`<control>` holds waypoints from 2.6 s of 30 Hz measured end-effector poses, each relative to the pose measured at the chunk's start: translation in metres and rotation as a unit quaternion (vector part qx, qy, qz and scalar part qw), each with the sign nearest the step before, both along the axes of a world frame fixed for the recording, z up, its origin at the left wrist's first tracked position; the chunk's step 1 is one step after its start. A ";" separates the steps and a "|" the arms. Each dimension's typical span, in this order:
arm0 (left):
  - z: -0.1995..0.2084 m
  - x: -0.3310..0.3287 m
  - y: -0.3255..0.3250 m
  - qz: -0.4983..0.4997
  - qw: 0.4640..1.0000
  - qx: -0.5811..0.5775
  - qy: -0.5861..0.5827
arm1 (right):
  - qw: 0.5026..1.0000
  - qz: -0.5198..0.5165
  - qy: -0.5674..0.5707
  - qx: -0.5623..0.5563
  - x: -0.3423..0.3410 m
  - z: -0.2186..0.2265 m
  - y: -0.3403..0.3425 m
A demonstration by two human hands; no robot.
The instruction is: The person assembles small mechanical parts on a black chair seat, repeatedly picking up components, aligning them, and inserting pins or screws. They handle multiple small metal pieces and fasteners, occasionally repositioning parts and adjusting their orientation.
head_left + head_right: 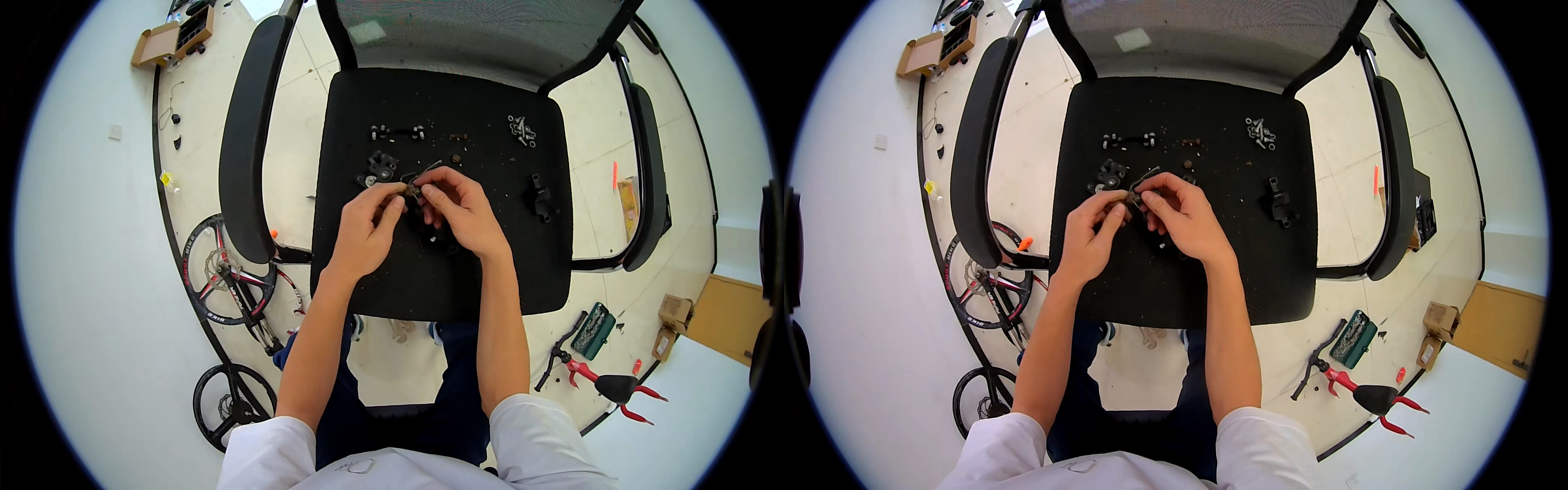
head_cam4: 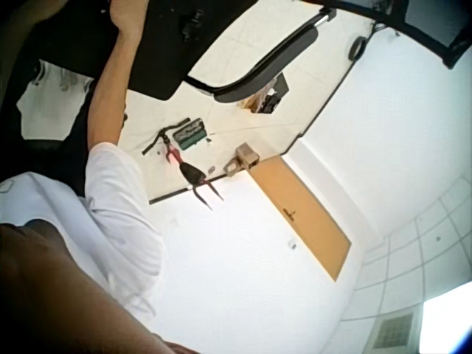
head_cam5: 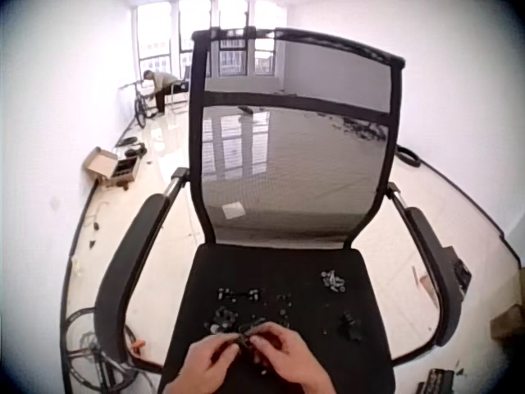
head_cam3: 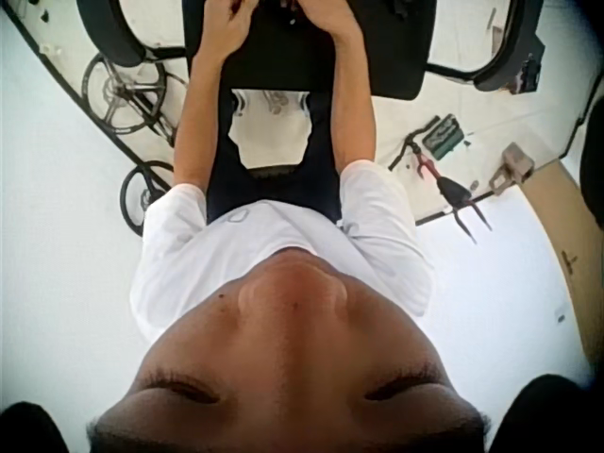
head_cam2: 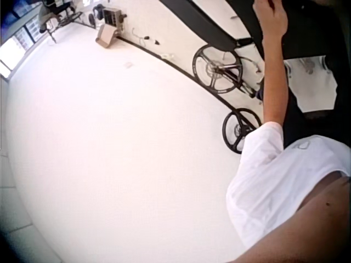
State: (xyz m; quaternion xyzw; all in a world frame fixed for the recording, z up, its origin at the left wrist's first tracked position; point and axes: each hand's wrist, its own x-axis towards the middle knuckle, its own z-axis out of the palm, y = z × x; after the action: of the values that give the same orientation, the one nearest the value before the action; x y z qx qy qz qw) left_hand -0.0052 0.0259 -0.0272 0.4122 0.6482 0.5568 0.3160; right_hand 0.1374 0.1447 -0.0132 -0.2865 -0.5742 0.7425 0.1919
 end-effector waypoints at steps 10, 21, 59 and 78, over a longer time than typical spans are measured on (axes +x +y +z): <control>0.008 -0.007 0.004 0.023 0.995 0.027 0.097 | 0.999 0.006 -0.015 -0.042 -0.003 -0.002 0.002; 0.015 -0.007 0.005 0.011 0.985 0.007 0.173 | 0.997 0.032 -0.004 -0.072 -0.003 -0.003 0.003; 0.012 -0.015 0.001 -0.046 0.988 -0.007 0.147 | 0.956 -0.167 0.176 -0.163 0.008 -0.009 0.013; 0.008 -0.009 0.001 -0.076 0.962 0.021 0.262 | 0.966 -0.249 0.012 -0.064 0.003 -0.002 0.011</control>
State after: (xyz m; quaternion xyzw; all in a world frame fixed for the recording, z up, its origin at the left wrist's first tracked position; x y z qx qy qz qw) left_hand -0.0145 0.0272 -0.0196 0.5983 0.6633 0.4169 0.1681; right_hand 0.1403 0.1560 -0.0153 -0.4228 -0.4340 0.7098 0.3593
